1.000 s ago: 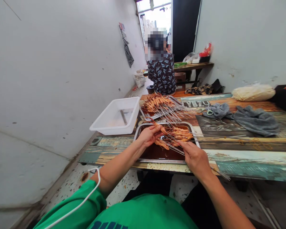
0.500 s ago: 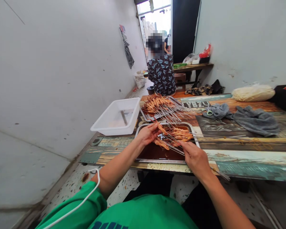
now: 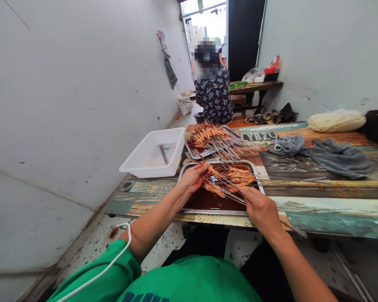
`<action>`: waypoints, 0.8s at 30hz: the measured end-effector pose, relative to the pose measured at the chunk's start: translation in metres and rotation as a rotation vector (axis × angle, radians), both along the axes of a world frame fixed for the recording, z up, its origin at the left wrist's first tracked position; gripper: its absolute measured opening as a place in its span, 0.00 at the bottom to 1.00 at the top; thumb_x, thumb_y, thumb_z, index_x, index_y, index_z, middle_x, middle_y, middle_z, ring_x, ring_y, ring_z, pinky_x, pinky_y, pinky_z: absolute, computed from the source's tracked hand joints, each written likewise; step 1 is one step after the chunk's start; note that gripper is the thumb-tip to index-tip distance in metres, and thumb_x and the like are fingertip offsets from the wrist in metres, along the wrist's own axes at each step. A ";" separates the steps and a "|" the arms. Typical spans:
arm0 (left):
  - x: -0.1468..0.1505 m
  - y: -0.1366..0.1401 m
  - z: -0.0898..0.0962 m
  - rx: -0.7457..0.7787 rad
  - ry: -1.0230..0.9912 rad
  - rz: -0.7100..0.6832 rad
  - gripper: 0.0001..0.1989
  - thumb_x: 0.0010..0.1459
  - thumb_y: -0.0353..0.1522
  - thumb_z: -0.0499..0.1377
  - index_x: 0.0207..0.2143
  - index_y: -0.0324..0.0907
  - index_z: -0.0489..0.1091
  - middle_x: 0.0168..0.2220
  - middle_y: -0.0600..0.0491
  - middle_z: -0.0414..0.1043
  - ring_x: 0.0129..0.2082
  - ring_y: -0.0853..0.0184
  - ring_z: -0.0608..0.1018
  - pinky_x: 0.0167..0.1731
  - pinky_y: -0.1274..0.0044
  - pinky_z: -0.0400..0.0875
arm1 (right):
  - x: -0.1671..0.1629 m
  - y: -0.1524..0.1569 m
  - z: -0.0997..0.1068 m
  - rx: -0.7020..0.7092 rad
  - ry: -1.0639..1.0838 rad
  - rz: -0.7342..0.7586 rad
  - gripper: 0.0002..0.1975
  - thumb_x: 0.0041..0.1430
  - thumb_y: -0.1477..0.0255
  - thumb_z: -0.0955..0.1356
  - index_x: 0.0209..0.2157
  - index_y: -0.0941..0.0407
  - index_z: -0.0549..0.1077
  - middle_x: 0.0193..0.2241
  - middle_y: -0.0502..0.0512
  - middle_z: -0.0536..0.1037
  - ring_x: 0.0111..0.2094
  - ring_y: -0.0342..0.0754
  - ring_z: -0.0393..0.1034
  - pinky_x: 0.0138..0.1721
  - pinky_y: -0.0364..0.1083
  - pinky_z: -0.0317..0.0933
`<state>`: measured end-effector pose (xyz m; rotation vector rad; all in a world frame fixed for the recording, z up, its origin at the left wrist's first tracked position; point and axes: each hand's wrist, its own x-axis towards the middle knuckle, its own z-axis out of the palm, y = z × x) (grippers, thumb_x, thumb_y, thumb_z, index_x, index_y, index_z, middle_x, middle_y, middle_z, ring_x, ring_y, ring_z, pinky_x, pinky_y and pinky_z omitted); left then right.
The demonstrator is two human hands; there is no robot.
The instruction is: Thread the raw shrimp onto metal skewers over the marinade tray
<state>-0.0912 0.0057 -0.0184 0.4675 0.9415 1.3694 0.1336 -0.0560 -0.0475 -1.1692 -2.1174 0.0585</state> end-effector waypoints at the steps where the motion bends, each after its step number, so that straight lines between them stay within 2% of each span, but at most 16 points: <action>1: -0.001 0.000 0.000 0.000 0.004 0.001 0.04 0.51 0.21 0.59 0.24 0.32 0.70 0.25 0.52 0.71 0.25 0.76 0.73 0.29 0.83 0.72 | 0.000 0.000 0.000 0.001 -0.002 0.006 0.16 0.59 0.77 0.59 0.46 0.54 0.71 0.40 0.52 0.77 0.40 0.45 0.72 0.39 0.42 0.65; 8: -0.006 0.000 0.000 -0.012 0.031 0.018 0.04 0.50 0.23 0.61 0.23 0.32 0.69 0.25 0.53 0.71 0.22 0.77 0.72 0.32 0.81 0.73 | 0.003 0.001 0.000 0.017 0.004 0.044 0.16 0.59 0.78 0.60 0.45 0.56 0.72 0.40 0.53 0.77 0.41 0.44 0.72 0.40 0.42 0.65; 24: 0.001 -0.003 -0.005 0.016 -0.014 -0.031 0.04 0.49 0.21 0.60 0.23 0.32 0.71 0.25 0.52 0.71 0.25 0.76 0.74 0.28 0.84 0.72 | 0.001 0.002 0.003 0.014 0.043 0.058 0.16 0.59 0.77 0.59 0.46 0.54 0.72 0.39 0.53 0.77 0.41 0.44 0.72 0.41 0.43 0.65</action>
